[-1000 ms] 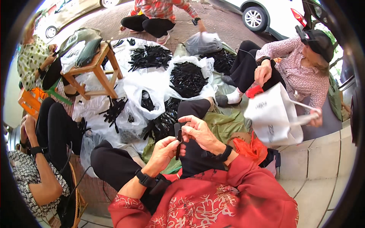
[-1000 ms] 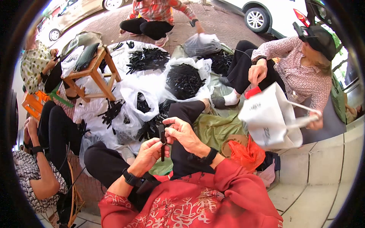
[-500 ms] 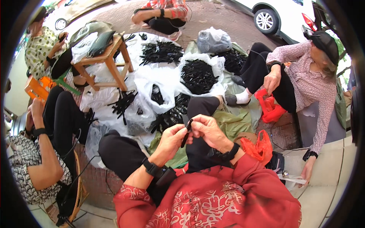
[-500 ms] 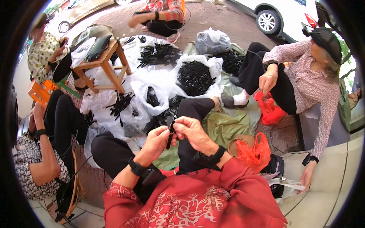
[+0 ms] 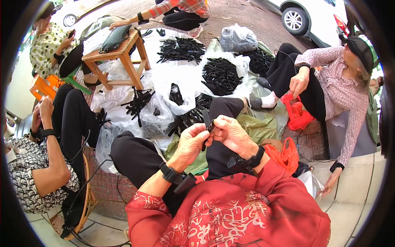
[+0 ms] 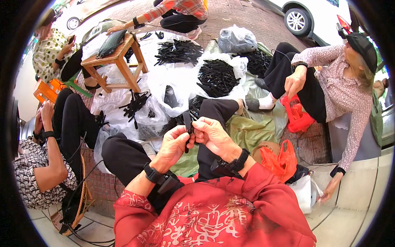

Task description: Assembling or preparing black shoe components manually in an outdoor workspace with other workers.

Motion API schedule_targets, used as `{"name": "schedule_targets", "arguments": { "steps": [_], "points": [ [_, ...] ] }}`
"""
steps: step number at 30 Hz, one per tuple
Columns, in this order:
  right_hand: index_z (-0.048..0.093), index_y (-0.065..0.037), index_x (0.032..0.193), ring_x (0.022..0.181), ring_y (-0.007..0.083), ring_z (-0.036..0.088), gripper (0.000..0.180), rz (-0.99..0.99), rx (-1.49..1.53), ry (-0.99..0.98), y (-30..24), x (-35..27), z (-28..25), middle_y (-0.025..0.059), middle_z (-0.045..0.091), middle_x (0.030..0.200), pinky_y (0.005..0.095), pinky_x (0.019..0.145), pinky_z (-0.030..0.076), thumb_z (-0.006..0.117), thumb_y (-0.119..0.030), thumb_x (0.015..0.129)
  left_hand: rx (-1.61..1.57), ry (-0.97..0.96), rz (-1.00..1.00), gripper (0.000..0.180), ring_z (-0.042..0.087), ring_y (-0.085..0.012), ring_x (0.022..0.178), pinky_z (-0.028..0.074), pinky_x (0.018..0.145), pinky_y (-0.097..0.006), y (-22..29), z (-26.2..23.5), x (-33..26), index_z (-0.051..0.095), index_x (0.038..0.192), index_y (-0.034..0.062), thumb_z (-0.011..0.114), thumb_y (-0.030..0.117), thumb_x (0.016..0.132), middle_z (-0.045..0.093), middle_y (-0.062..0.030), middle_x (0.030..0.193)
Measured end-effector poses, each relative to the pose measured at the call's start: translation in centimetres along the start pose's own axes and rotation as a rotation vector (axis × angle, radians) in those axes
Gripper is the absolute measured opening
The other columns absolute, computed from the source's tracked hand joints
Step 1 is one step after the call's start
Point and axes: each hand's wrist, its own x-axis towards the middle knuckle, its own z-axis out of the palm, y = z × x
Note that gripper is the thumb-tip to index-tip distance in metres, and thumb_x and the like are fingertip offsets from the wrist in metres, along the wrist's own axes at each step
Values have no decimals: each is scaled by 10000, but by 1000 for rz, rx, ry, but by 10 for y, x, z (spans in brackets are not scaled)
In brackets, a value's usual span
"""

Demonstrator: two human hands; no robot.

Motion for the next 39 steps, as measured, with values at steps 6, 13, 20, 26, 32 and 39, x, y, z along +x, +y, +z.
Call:
{"name": "schedule_targets", "arguments": {
  "steps": [6, 13, 20, 26, 32, 39],
  "points": [
    [504, -28, 738, 536, 142, 481, 122, -56, 35, 18, 17, 0, 8, 35, 486, 609, 301, 541, 450, 534, -123, 809, 205, 69, 195, 236, 530, -109, 632, 422, 534, -219, -1, 0, -3, 440, 1022, 34, 508, -10, 800, 567, -65, 781],
    [513, -13, 881, 567, 121, 499, 129, -117, 40, 60, 10, -1, 9, 28, 502, 634, 259, 546, 442, 523, -125, 817, 500, 91, 262, 260, 537, -99, 608, 410, 487, -195, 7, 13, -4, 422, 1047, 20, 480, -44, 802, 560, -76, 755],
    [562, -2, 873, 568, 26, 436, 106, -277, -307, 121, 11, 0, 11, -9, 543, 708, 163, 511, 372, 531, -81, 811, 473, 90, 131, 264, 537, -114, 574, 422, 490, -202, 9, 15, -10, 451, 1064, 8, 490, -5, 803, 580, -89, 745],
    [553, -21, 869, 563, 31, 429, 118, -284, -251, 39, 7, -3, 8, -18, 524, 689, 173, 505, 381, 537, -128, 820, 378, 31, 59, 228, 554, -130, 622, 448, 534, -224, 7, 8, -3, 482, 1041, 0, 500, 47, 819, 591, -88, 789],
    [547, -44, 855, 563, 79, 446, 153, -64, 94, 65, 12, -3, -1, -12, 480, 642, 238, 529, 408, 539, -194, 827, 452, 111, 187, 174, 553, -120, 608, 466, 530, -231, 2, 6, 1, 519, 979, -14, 515, 22, 809, 597, -84, 797],
    [504, -64, 708, 564, 122, 452, 134, -48, 162, 54, 19, -2, 6, 16, 480, 637, 268, 525, 404, 557, -138, 806, 477, 208, 216, 147, 583, -144, 630, 511, 546, -252, 0, 9, -2, 512, 948, -50, 494, -9, 808, 591, -111, 798]
  ]
}}
